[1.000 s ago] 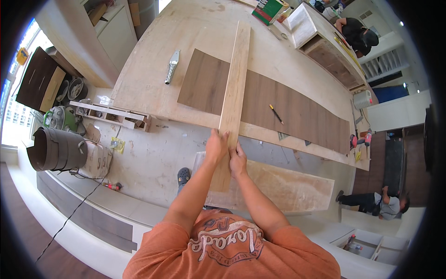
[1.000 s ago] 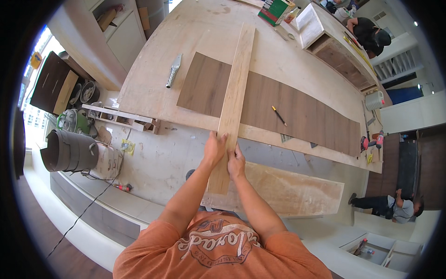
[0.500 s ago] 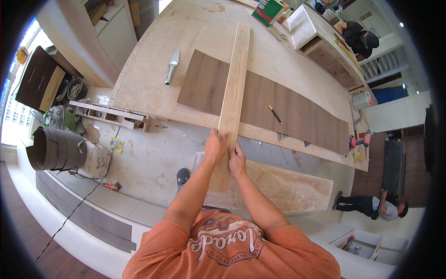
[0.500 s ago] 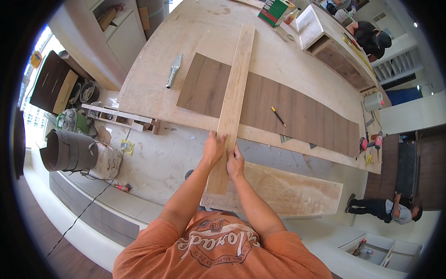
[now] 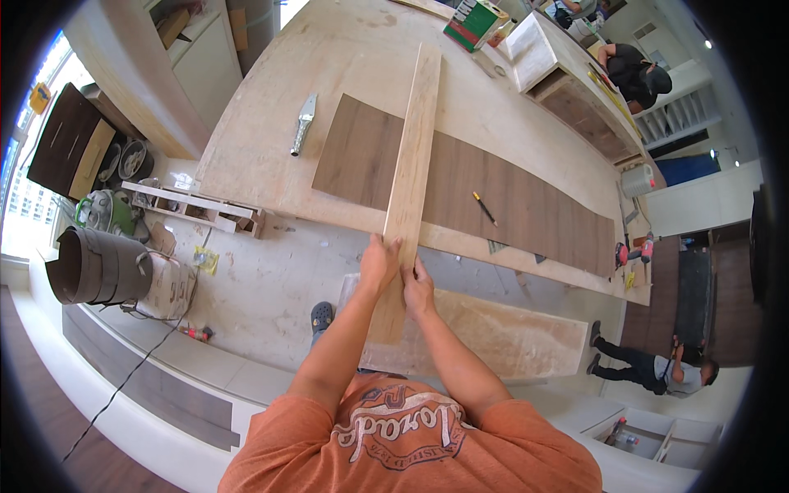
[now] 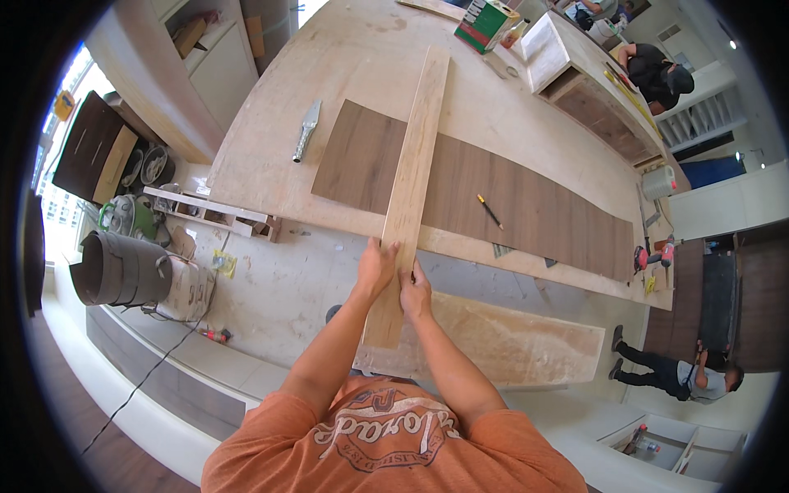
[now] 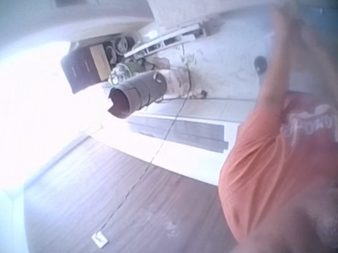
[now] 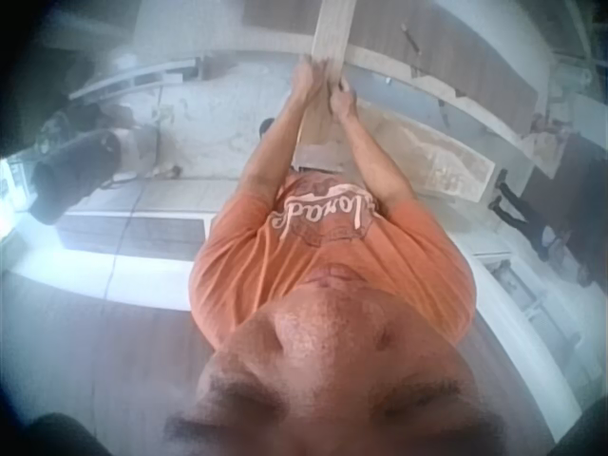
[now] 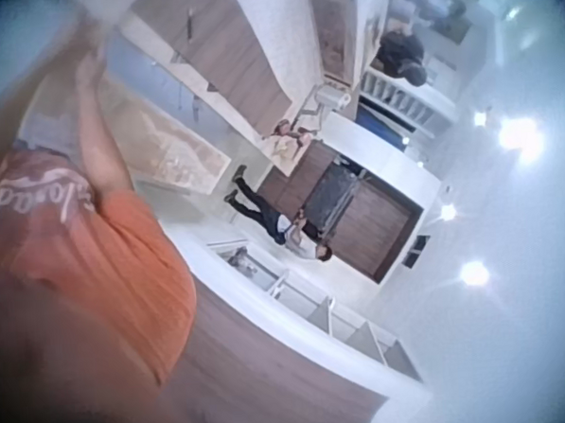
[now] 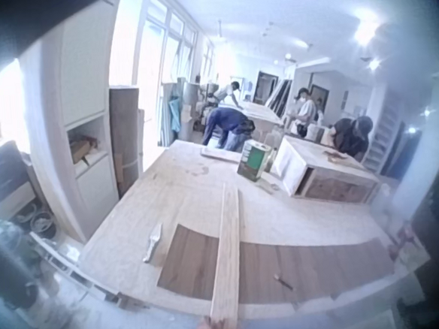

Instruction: The person positions a large gray panel on a workbench, then places a smaller wood-grain panel on top and marks it with a pencil. He aligns a thin wooden strip along the edge of the wood-grain panel and uses a utility knife to trim the edge. The person continues to adjust and mark the panels while other workers are visible in the background.

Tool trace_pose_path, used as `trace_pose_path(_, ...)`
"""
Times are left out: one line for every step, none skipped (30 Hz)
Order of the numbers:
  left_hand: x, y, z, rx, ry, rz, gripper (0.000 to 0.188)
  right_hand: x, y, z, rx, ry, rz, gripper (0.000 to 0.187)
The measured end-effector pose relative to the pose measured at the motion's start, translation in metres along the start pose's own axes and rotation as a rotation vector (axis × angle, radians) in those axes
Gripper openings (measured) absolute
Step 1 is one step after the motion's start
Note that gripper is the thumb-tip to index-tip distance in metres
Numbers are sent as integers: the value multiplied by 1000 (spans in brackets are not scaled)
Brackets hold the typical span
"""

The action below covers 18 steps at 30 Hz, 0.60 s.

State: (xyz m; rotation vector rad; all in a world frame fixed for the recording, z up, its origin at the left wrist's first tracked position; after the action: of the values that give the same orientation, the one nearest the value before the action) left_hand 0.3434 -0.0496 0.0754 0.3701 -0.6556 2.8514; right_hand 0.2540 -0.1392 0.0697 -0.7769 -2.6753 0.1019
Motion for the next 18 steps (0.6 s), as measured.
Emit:
trace_pose_path(-1, -1, -2, 1, 2, 5, 49, 1, -1, -6, -1, -2, -4, 48)
trace_pose_path(-1, -3, -5, 2, 3, 12, 50, 2, -5, -15, 301, -69, 23, 51)
trace_pose_path(-1, -6, -5, 4, 5, 18, 50, 1, -8, -27, 603, -139, 52, 54)
trace_pose_path(0, -6, -3, 0, -10, -3, 51, -7, -13, -34, 604, -144, 55, 54)
trace_pose_path(1, -7, -2, -4, -26, -22, 52, -18, -14, -47, 618, -279, 83, 55)
trace_pose_path(2, -10, -2, -6, -27, -17, 52, -30, -13, -58, 628, -412, 107, 56)
trace_pose_path(3, -10, 1, -41, -19, -18, 52, -47, -14, -67, 648, -466, 119, 54)
trace_pose_path(4, -12, 3, -79, -12, -18, 52, -68, -13, -76, 667, -519, 128, 53)
trace_pose_path(5, -16, 3, -83, -13, -15, 52, -85, -8, -85, 687, -561, 142, 52)
trace_pose_path(6, -21, 4, -130, -26, -19, 52, -101, -5, -93, 707, -603, 159, 51)
trace_pose_path(7, -25, 5, -178, -41, -24, 52, -115, -1, -98, 703, -602, 160, 51)
trace_pose_path(6, -33, 4, -185, -42, -22, 52, -131, 4, -98, 740, -625, 182, 49)
trace_pose_path(3, -42, 6, -164, 26, 16, 50, -144, 6, -100, 779, -646, 212, 47)
trace_pose_path(-1, -51, 7, -142, 95, 50, 48, -157, 6, -100, 778, -640, 219, 47)
trace_pose_path(-8, -66, 7, -151, 89, 46, 48, -165, 11, -97, 827, -660, 236, 47)
trace_pose_path(-20, -86, 9, -89, 126, 122, 43, -169, 17, -92, 879, -674, 250, 46)
trace_pose_path(-27, -105, 13, -28, 165, 201, 39, -170, 24, -92, 874, -662, 243, 46)
trace_pose_path(-29, -120, 16, -41, 150, 193, 39, -170, 33, -92, 910, -602, 197, 47)
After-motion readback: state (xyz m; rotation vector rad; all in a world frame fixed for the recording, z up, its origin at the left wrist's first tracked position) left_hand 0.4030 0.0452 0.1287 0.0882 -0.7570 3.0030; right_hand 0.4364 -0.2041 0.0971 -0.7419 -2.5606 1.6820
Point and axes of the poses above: each hand's wrist, its own x-axis away from the middle knuckle, its own y-axis out of the palm, z = x × y, the point moved 3 cm from there along -x, towards the middle knuckle, and after that the axes turned 3 degrees about z, right-handed, at the moved point
